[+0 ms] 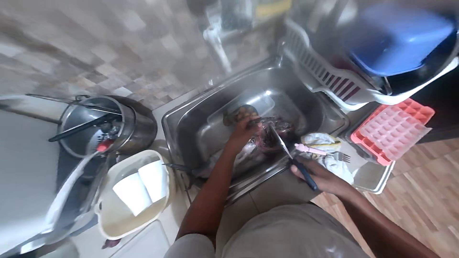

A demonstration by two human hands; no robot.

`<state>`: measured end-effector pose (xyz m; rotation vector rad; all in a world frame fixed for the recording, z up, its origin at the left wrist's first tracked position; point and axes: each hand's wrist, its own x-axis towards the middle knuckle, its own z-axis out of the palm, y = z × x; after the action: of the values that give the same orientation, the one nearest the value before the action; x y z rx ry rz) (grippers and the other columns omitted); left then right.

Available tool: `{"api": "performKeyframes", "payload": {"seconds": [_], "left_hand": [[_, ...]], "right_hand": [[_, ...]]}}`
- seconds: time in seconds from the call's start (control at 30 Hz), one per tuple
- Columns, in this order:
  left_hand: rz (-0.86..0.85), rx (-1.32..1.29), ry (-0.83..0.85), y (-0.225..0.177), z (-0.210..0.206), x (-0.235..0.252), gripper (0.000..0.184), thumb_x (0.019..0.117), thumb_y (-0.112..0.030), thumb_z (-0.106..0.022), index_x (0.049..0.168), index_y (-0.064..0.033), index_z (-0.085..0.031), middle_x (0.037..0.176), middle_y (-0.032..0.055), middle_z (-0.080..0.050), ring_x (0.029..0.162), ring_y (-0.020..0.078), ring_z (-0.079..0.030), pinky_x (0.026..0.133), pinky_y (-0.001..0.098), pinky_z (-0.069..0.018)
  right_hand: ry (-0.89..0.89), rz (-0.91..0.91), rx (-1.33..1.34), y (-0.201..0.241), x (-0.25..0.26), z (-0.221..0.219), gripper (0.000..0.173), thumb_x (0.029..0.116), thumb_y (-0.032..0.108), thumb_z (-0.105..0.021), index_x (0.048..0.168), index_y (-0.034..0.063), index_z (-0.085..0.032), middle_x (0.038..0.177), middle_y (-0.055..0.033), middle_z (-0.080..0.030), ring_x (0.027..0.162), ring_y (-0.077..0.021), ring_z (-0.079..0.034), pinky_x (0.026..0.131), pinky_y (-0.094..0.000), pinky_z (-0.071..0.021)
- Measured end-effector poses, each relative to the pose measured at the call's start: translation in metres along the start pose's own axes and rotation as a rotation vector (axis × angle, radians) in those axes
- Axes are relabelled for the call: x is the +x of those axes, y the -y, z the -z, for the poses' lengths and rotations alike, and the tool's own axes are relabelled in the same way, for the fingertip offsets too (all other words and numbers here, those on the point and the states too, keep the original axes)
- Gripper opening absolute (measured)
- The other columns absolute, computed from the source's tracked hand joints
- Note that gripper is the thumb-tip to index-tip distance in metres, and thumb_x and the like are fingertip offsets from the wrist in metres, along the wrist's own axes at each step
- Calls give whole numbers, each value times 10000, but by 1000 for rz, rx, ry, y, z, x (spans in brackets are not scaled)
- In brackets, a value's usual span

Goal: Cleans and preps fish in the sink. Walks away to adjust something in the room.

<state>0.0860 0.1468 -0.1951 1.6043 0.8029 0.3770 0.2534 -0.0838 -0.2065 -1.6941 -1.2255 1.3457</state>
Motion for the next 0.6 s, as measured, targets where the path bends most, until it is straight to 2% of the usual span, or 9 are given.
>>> {"api": "performKeyframes", "payload": {"seconds": [0.13,0.23,0.33,0.47,0.53,0.6], "left_hand": [[-90,145,-62,-7,-4,-6,270,991,-139,-680,1247,-53,-665,1029,81,-691,833,100,-634,787,298,-546],[-96,272,-40,-13,-9,-13,258,988,-160,-691,1229,-67,-682,1038,85,-700,835,118,-656,788,322,-561],[-96,319,-2,-14,-12,-17,286,988,-158,-687,1257,-61,-682,1132,106,-714,962,155,-683,891,372,-558],[-83,343,29,-13,-12,-18,296,999,-152,-671,1283,-72,-681,1154,103,-712,979,148,-681,901,361,-551],[-66,352,39,-12,-12,-18,287,1002,-152,-667,1278,-79,-686,1141,98,-709,947,133,-671,874,338,-547],[-61,349,60,-11,-11,-18,289,999,-154,-671,1278,-82,-693,1183,99,-706,996,139,-676,912,349,-545]], "right_hand": [[72,34,225,-3,8,-18,597,1001,613,-465,1172,50,-569,841,44,-570,716,-26,-579,676,-226,-522],[53,40,264,-4,16,-23,543,1024,572,-427,1161,64,-563,829,51,-574,705,-32,-582,668,-229,-527],[24,32,278,2,20,-24,503,1040,521,-411,1141,51,-558,820,46,-572,694,-34,-572,659,-218,-513],[30,-3,325,4,21,-24,462,1041,493,-406,1127,63,-549,810,51,-566,690,-35,-582,655,-212,-520],[43,16,361,1,22,-25,446,1047,487,-385,1106,75,-547,807,61,-565,691,-31,-583,655,-206,-521],[53,33,401,-2,22,-25,452,1050,503,-370,1078,90,-551,803,59,-570,700,-41,-596,674,-215,-537]]}}
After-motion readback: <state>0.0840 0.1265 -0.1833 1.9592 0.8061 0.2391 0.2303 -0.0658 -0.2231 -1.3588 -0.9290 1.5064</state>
